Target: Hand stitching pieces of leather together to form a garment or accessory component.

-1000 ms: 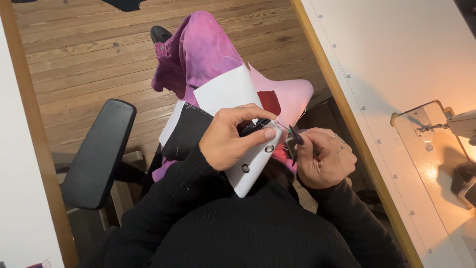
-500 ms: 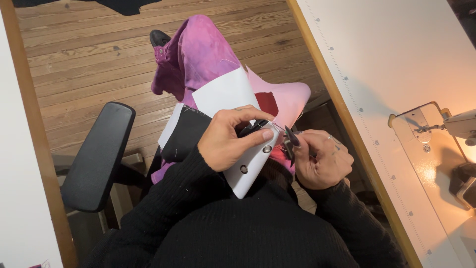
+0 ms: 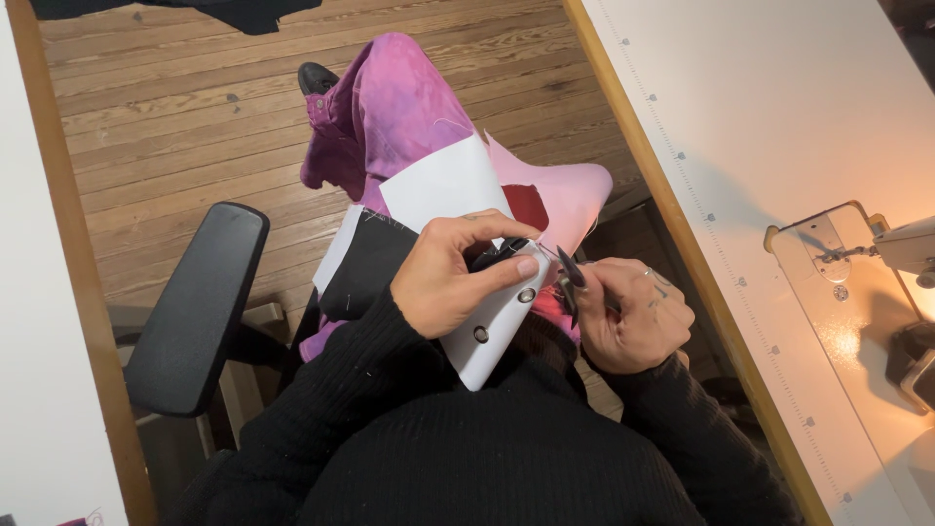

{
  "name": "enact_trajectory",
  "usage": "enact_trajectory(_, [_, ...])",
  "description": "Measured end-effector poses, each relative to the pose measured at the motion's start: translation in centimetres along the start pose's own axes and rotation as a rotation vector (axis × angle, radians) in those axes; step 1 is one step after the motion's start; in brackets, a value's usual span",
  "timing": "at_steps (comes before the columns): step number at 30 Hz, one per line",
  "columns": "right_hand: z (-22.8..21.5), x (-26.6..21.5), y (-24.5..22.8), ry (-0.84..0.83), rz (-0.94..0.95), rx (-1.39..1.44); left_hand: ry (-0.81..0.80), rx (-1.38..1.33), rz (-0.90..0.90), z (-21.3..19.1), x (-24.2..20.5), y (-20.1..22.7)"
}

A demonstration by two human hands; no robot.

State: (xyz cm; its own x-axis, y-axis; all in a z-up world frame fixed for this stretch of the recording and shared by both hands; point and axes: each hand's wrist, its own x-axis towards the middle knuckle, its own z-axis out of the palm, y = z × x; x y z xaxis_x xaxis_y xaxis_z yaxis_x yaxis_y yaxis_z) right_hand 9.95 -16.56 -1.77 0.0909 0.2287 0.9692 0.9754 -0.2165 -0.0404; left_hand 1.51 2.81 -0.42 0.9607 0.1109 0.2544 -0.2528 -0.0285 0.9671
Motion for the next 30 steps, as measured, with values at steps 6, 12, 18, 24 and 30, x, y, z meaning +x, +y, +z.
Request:
enact_trajectory(6, [0.7, -0.7, 0.1, 0.048, -0.079, -0.056, 0.045, -0.074, -0.16, 0.6, -0.3, -0.3])
enact_trajectory(12, [0.5, -7.4, 4.2, 0.197, 0.32, 0.12, 0.011, -0.013, -0.161, 0.7, -0.3, 0.3])
enact_trajectory(18, [1.0, 3.6, 2.7, -0.233, 0.396, 0.64, -0.061, 0.067, -0.063, 1.0, -1.0, 0.2])
enact_trajectory(24, [4.9, 0.6, 3.8, -0.043, 0.57, 0.252, -0.03, 0.151, 0.003, 0.8, -1.1, 0.9])
enact_trajectory(30, [3.0, 3.7, 1.9, -0.03, 0.532, 0.089, 0.039, 0.069, -0.025, 1.2, -0.9, -0.1])
